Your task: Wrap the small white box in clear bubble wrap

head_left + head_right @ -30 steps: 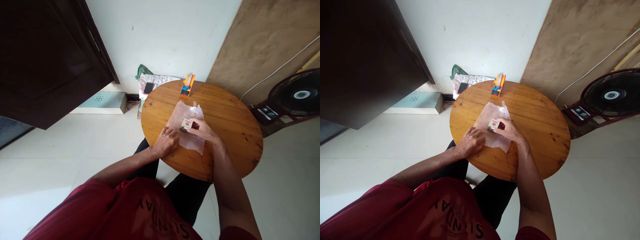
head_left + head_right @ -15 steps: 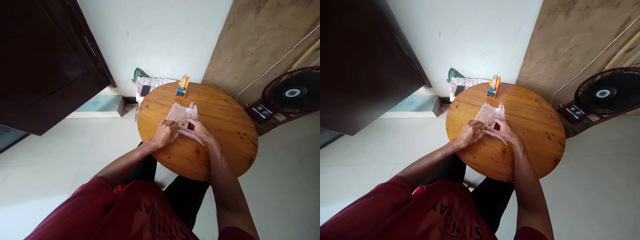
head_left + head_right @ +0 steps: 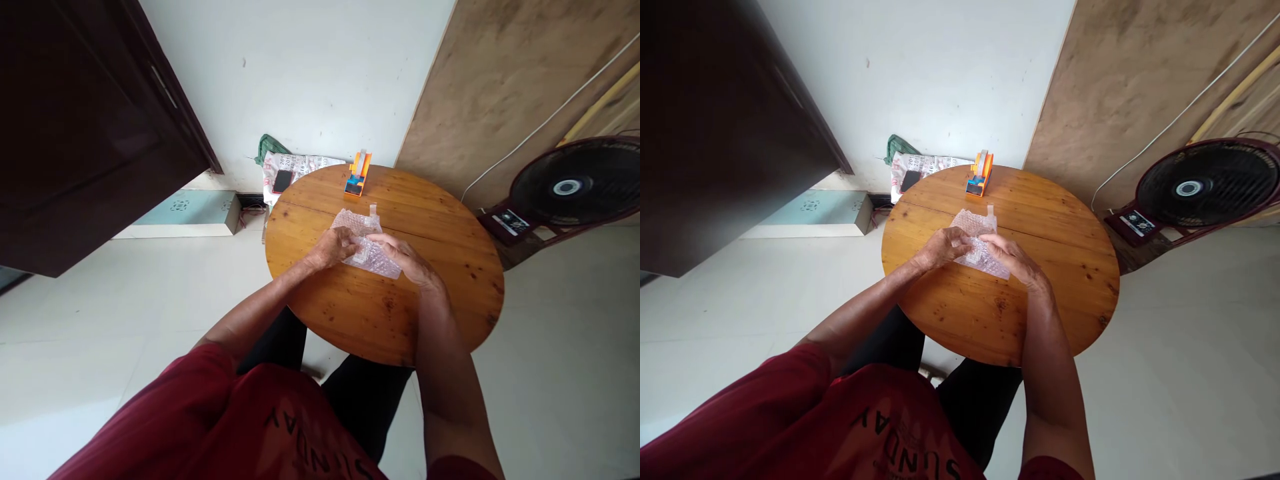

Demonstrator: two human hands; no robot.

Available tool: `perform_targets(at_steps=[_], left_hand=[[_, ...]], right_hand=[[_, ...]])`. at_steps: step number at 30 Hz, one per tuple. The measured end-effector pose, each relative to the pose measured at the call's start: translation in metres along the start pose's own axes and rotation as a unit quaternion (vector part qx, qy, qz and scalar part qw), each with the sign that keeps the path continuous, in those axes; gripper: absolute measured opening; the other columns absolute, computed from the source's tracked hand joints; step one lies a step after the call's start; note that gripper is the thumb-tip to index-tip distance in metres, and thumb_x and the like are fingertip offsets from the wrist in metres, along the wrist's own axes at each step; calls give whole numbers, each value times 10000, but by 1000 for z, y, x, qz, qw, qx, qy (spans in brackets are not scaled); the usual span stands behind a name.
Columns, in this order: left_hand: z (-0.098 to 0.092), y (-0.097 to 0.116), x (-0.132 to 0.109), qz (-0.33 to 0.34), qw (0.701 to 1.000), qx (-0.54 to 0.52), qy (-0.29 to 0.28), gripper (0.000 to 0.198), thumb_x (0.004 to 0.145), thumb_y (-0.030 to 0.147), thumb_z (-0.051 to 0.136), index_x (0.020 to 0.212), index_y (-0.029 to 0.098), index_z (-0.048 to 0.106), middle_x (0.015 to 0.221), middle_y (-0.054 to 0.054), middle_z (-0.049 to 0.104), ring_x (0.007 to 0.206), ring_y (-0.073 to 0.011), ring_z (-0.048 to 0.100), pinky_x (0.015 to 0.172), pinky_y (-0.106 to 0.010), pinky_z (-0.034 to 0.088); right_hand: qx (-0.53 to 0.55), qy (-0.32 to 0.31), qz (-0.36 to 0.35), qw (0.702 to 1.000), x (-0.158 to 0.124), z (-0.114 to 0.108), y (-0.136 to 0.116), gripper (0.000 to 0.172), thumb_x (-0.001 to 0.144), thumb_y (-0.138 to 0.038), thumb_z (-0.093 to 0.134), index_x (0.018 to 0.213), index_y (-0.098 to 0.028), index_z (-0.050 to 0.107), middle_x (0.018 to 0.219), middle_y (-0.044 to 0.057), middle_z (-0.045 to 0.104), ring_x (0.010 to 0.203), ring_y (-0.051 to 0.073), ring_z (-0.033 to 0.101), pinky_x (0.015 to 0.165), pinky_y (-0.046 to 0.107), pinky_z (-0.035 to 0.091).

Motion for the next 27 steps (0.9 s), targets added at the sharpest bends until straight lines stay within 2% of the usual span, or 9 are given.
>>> perform_targets(at_steps=[2,4,7,9,12,18,21,24,27], left_hand=[[1,-1,3,8,1000,-9,-4,179,770,298,742,827,136,694,827,-20,698,754,-123,585,708,-239,440],[2,-4,5,11,1000,-17,-7,207,755,326,759,811,142,681,816,-13,678,749,-123,573,696,-241,427],[3,-7,9,14,999,-35,-4,237,723,344,783,766,147,659,769,0,644,720,-117,543,670,-238,407],[3,-8,10,14,999,-50,-2,246,699,334,798,732,144,645,749,4,629,707,-112,527,659,-234,398],[5,-9,9,2,998,-61,-11,235,700,327,780,728,141,639,735,7,626,683,-104,508,634,-228,382],[8,-7,1,-7,996,-80,-32,303,684,405,768,738,136,640,700,19,604,645,-92,472,597,-218,352],[8,-7,0,-21,997,-73,-24,282,674,378,765,733,131,641,676,23,580,631,-90,460,577,-214,339],[9,-6,1,-23,998,-62,-19,185,697,296,722,737,132,649,691,14,606,657,-97,492,593,-213,356],[9,-4,2,-26,997,-70,-20,123,719,240,689,706,132,634,690,14,610,649,-93,496,588,-212,361]], right_hand=[[9,-4,11,1000,-1,-1,1,554,886,-655,577,1288,-283,653,1385,47,647,1334,323,535,1108,472,423],[-5,13,27,1000,0,-1,5,494,824,-560,691,1224,-270,674,1304,46,687,1242,312,595,1053,450,457],[-38,65,37,996,5,1,12,313,782,-448,706,998,-221,714,1006,38,741,929,248,666,852,380,507],[-47,95,43,993,9,2,18,238,790,-425,651,849,-201,702,806,20,699,735,196,614,707,334,474],[-41,108,54,992,12,4,24,234,781,-419,613,746,-195,673,676,-1,629,613,154,527,607,302,405],[-31,72,63,995,12,7,27,185,741,-383,637,698,-203,645,633,-16,593,580,141,495,566,287,364],[-31,72,51,996,12,9,27,148,750,-355,637,717,-212,631,657,-15,604,594,145,514,577,288,382],[-19,90,25,995,13,11,26,120,760,-327,649,815,-224,624,751,-4,660,672,167,589,636,298,440],[-15,104,5,994,14,14,24,197,748,-349,700,890,-233,629,857,9,702,801,200,652,754,331,490]])
Point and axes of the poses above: each hand's wrist, its own x-axis towards the middle knuckle, its own z-axis out of the palm, y = z × x, the point moved 6 cm from there along x, towards the middle knuckle
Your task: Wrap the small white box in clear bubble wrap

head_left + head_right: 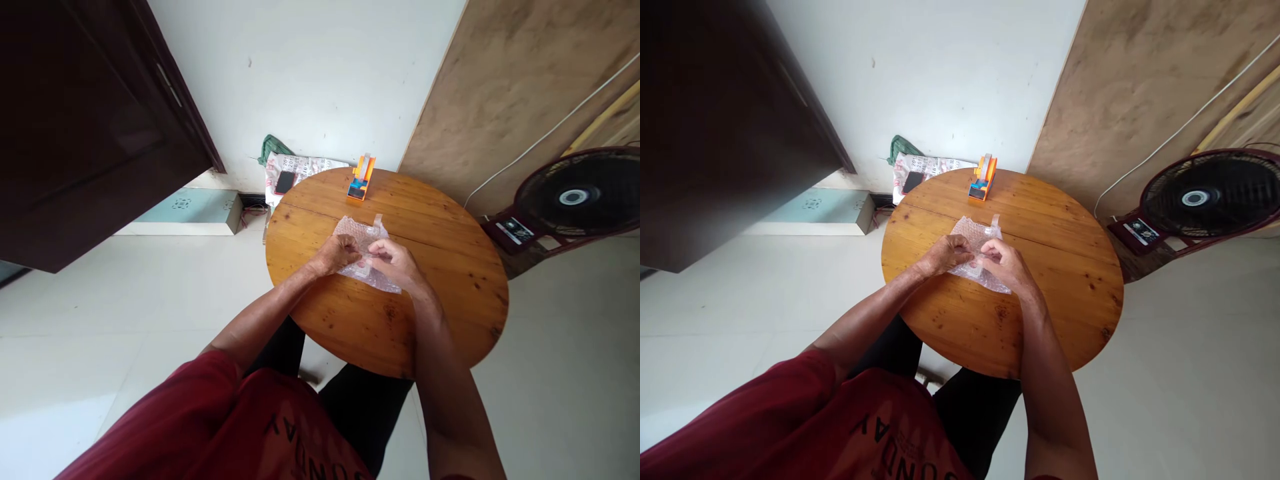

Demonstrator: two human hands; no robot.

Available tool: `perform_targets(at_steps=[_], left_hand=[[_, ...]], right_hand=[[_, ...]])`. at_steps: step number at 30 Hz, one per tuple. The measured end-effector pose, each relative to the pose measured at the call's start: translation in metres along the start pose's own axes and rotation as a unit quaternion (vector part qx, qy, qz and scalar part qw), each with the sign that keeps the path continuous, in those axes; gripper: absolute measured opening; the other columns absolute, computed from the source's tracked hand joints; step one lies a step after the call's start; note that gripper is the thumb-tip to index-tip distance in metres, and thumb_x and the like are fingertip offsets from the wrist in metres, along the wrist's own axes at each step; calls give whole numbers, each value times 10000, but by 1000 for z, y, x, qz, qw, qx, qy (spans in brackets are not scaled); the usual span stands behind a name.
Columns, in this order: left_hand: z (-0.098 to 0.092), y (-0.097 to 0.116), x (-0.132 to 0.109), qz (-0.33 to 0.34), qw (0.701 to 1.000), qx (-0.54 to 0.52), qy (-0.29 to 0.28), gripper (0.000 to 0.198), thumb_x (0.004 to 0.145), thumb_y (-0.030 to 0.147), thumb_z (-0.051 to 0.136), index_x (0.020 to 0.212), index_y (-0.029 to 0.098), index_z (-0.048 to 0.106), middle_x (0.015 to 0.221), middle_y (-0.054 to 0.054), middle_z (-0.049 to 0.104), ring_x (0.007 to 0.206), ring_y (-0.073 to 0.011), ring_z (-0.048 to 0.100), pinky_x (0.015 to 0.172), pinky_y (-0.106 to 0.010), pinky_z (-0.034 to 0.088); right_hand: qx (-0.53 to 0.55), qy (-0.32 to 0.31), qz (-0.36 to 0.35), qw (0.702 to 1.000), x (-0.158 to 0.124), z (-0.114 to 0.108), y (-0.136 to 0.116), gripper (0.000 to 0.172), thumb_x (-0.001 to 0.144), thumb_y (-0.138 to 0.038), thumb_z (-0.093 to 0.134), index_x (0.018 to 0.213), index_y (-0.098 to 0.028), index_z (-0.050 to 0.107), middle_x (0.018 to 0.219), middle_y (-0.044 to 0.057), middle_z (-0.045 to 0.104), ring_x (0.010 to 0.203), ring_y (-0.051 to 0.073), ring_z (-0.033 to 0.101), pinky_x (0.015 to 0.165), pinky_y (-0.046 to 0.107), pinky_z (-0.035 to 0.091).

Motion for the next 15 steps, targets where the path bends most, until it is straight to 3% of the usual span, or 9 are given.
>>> perform_targets(at_steps=[2,6,10,15], left_hand=[[0,3,0,0,1000,-4,-2,120,729,223,687,688,132,621,666,24,580,628,-86,472,579,-212,358],[-1,8,-2,5,1000,-5,0,106,735,200,684,682,135,618,675,30,566,640,-85,476,592,-212,374],[0,7,-2,-8,1000,-20,-9,126,730,220,690,681,137,608,631,42,526,597,-78,437,571,-217,351],[2,1,1,-1,999,-31,-13,150,713,268,661,666,147,586,620,36,506,595,-85,407,567,-232,325]], right_hand=[[-14,-1,-6,1000,1,2,-1,229,736,-384,732,878,-234,634,857,7,705,817,207,653,776,341,490],[-9,-34,15,999,2,9,3,236,762,-430,723,843,-233,619,766,-2,702,703,194,635,672,325,474],[23,-21,27,999,3,10,8,256,769,-423,727,914,-244,613,825,13,733,773,220,677,727,351,507],[-50,24,-77,995,4,4,-7,143,777,-380,728,773,-250,670,900,28,691,884,231,653,852,385,507]])
Point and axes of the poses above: each hand's wrist, its own x-axis towards the middle knuckle, its own z-axis out of the palm, y = z × x, the point moved 6 cm from there along x, towards the middle knuckle
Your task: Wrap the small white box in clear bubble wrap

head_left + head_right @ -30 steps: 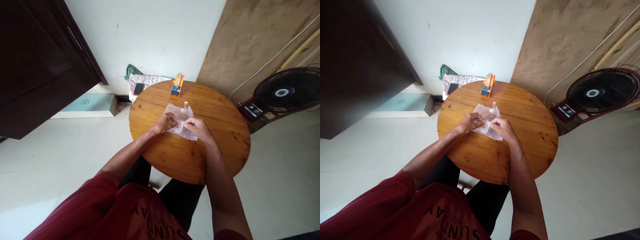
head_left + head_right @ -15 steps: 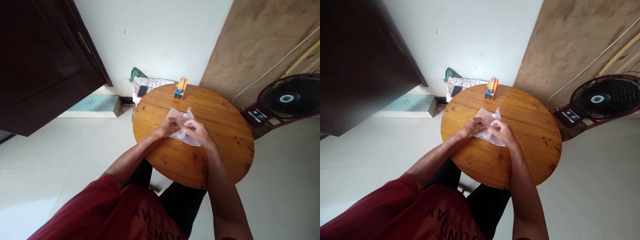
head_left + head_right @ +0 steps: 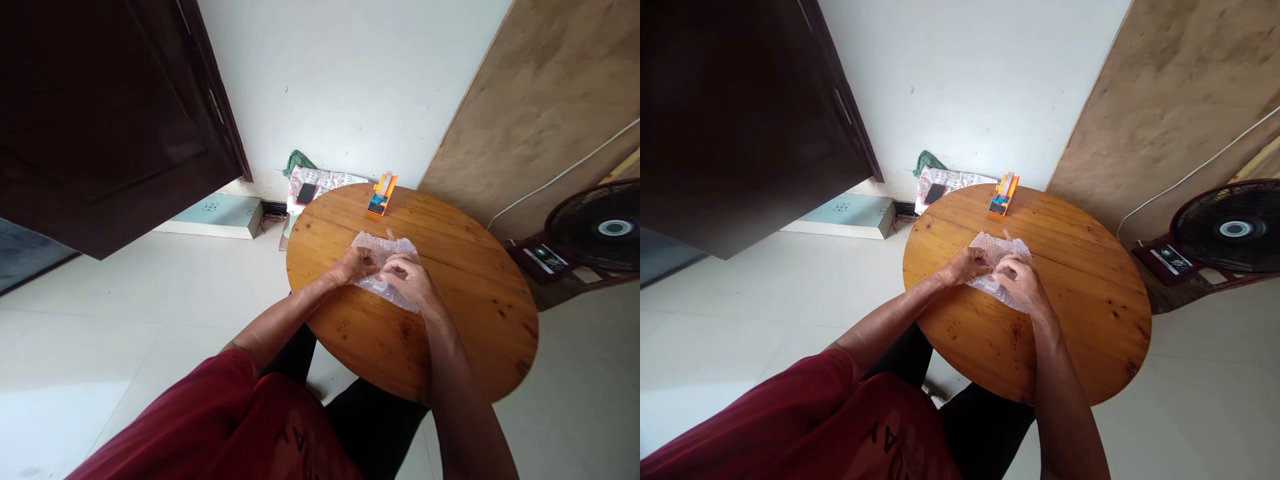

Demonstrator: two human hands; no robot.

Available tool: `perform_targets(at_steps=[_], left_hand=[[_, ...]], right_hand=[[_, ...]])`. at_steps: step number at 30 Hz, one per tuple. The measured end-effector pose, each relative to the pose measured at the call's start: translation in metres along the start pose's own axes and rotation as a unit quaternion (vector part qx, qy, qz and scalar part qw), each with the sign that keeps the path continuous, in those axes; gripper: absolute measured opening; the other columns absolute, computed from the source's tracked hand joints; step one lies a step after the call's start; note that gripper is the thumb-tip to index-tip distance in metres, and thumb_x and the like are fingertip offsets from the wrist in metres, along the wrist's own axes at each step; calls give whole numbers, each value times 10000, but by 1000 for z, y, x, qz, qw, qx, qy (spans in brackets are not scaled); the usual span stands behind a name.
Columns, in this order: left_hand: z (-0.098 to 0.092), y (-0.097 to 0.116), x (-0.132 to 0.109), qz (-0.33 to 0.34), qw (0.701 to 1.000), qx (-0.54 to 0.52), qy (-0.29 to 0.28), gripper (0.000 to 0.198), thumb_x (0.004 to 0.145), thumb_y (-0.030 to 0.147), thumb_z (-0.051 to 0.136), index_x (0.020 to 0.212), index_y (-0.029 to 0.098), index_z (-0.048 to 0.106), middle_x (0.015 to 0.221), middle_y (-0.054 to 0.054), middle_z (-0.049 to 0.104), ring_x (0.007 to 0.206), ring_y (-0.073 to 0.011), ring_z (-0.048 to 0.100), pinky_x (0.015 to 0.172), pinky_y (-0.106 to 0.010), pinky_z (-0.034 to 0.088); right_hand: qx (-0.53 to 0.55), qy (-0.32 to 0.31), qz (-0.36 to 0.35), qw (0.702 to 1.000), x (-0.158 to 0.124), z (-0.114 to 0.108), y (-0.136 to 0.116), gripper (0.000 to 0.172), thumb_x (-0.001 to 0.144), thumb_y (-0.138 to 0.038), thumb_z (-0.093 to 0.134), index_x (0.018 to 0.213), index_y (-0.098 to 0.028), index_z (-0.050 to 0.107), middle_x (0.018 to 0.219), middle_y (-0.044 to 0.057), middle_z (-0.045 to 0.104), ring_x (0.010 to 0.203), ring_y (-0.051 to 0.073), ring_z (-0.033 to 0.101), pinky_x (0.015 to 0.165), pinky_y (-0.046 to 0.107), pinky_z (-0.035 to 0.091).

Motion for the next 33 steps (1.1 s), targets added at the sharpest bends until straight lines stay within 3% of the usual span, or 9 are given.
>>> perform_targets(at_steps=[3,7,14,20,26,28,33], left_hand=[[1,-2,2,9,1000,0,3,207,714,314,678,658,150,564,630,38,491,608,-84,400,555,-226,305],[2,-2,2,8,1000,3,-7,250,740,351,703,684,144,575,638,35,501,608,-85,415,552,-225,319],[-21,-8,-15,-22,998,47,24,323,773,403,724,967,150,672,766,-6,610,709,-133,537,600,-237,408],[-31,-25,-24,-57,993,94,39,153,810,305,649,768,159,666,654,8,579,620,-122,514,588,-241,422],[-42,-20,-35,-58,959,245,131,238,783,347,698,642,164,643,822,-72,649,874,-201,624,793,-282,494],[-46,-17,-41,-85,957,248,128,278,790,421,696,676,172,650,844,-74,647,846,-198,622,742,-278,487],[-50,-10,-48,-139,964,213,75,338,762,457,727,613,187,591,603,-9,561,654,-157,571,594,-246,416]], right_hand=[[-37,8,-48,998,0,-2,-6,142,820,-367,702,729,-259,714,910,40,683,916,236,641,882,390,497],[-39,-2,-34,999,0,-1,-2,134,824,-381,712,779,-259,747,889,40,703,878,235,654,845,387,511],[-8,-21,-19,1000,-2,1,3,130,845,-376,686,826,-267,753,872,32,724,846,229,666,821,378,526],[5,-11,4,1000,-2,1,6,170,813,-436,725,789,-270,756,865,40,742,832,244,678,791,388,547],[10,-10,19,1000,-2,1,4,182,806,-453,723,781,-276,755,833,41,747,793,246,684,752,385,558],[10,-12,20,1000,-2,0,3,179,808,-450,719,785,-276,757,836,43,750,792,245,683,745,385,556],[8,-9,15,1000,0,0,0,190,793,-453,718,774,-270,763,825,43,751,776,249,689,731,392,560]])
Point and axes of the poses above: each hand's wrist, its own x-axis towards the middle knuckle, its own z-axis out of the palm, y = z × x, the point moved 6 cm from there along x, towards the middle knuckle
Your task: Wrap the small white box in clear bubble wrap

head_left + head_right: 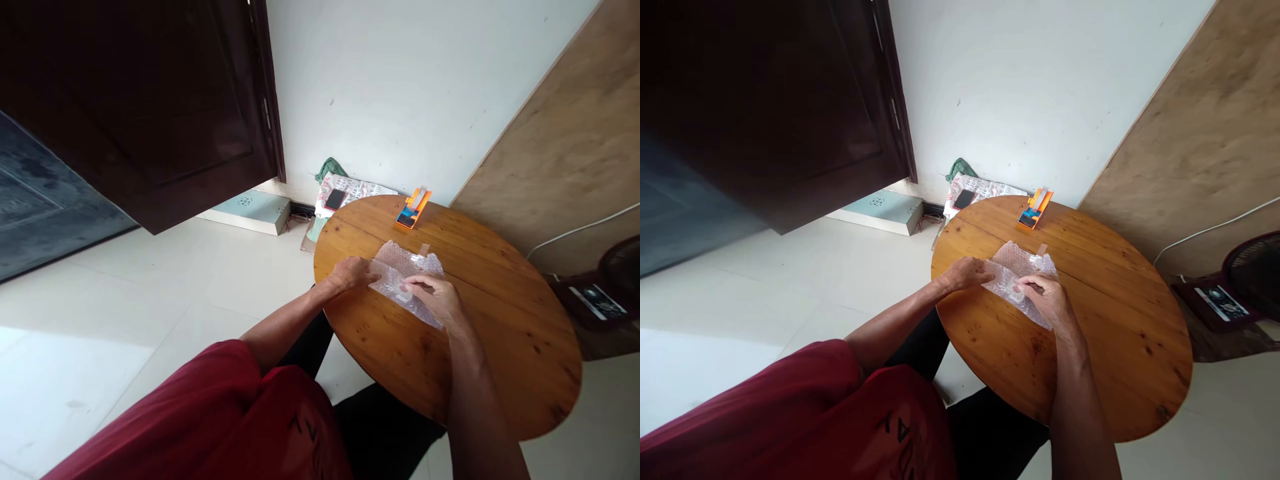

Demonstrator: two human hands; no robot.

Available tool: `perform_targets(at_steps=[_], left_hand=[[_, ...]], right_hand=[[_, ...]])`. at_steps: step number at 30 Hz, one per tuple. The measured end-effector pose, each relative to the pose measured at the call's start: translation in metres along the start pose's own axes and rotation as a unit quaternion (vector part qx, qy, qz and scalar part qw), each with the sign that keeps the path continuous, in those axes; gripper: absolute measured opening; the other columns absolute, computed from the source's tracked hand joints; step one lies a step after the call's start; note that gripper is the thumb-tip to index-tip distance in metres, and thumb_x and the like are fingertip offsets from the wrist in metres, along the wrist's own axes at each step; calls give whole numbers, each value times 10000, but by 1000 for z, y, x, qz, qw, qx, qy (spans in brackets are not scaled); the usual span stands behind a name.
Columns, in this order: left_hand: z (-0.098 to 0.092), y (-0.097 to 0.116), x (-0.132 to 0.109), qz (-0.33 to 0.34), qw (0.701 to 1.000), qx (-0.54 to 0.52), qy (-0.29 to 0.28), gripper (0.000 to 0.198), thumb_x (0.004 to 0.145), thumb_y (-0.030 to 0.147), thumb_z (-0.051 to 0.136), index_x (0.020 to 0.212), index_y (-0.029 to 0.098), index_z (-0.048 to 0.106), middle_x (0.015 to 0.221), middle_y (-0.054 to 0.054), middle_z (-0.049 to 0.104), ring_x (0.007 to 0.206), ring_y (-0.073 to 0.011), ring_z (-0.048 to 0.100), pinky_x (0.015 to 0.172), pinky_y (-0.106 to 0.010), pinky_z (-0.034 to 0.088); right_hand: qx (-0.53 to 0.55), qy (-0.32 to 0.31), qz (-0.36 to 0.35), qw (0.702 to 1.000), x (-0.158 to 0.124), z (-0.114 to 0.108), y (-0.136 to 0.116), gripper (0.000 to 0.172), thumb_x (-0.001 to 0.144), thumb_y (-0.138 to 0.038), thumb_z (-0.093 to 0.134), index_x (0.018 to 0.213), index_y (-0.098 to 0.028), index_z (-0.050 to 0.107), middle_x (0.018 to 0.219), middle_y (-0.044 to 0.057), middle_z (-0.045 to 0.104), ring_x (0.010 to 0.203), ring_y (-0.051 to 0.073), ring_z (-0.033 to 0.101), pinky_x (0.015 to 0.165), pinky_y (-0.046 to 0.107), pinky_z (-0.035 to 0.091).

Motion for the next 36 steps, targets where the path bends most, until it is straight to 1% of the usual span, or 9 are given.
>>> perform_targets(at_steps=[6,15,18,22,25,27,29,32,36], left_hand=[[19,2,4,-30,989,-89,-117,333,866,448,612,668,183,573,491,11,542,480,-143,565,511,-245,431],[32,2,16,-35,992,-112,-37,248,829,379,670,721,164,609,572,17,592,530,-124,593,540,-220,455],[33,3,14,-37,994,-98,-10,195,799,305,694,918,155,660,690,-6,647,596,-136,607,582,-229,479],[35,2,11,-65,987,-145,27,668,782,230,719,1400,174,470,896,-45,696,652,-150,627,626,-247,515],[39,2,7,-94,976,-198,11,835,813,276,721,1521,161,295,934,-60,686,606,-135,601,565,-245,512],[40,3,6,-109,968,-225,-2,820,827,303,718,1511,130,299,891,-47,672,576,-120,577,516,-230,490],[40,5,5,-113,963,-243,-14,695,830,291,717,1427,102,416,803,-13,645,550,-105,555,491,-209,462],[41,8,9,-83,970,-228,-33,290,842,250,679,1073,81,639,632,35,559,495,-77,486,485,-190,404],[39,11,16,-45,979,-199,-12,65,802,176,644,795,112,634,586,54,498,534,-64,442,532,-183,351]], right_hand=[[7,-2,5,1000,0,0,1,173,791,-439,719,773,-272,763,808,36,757,748,243,695,712,380,559],[15,-23,15,999,-1,3,5,193,819,-436,701,800,-252,759,832,46,770,779,253,708,718,374,547],[-8,-15,18,1000,-1,2,6,197,808,-443,708,792,-255,765,815,38,762,754,238,689,710,367,536],[6,-24,13,1000,-1,3,5,170,818,-389,680,811,-241,764,845,33,772,778,225,698,727,345,532],[2,-34,11,999,-1,4,4,161,834,-360,663,817,-234,761,833,25,774,766,209,694,705,318,514],[-4,-35,10,999,-1,4,4,160,838,-358,666,808,-234,761,824,21,772,748,199,686,681,303,498],[0,-35,8,999,-1,4,3,162,845,-356,663,803,-234,761,820,19,772,742,192,685,676,296,490],[-1,-34,4,999,-1,3,0,161,845,-354,668,797,-233,761,819,18,770,743,188,683,684,294,488],[-4,-40,8,999,-2,3,-5,175,851,-362,659,796,-229,760,813,18,769,738,185,681,683,292,490]])
Point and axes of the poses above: each hand's wrist, its own x-axis towards the middle knuckle, its own z-axis out of the palm, y = z × x, the point moved 6 cm from there along x, towards the middle knuckle
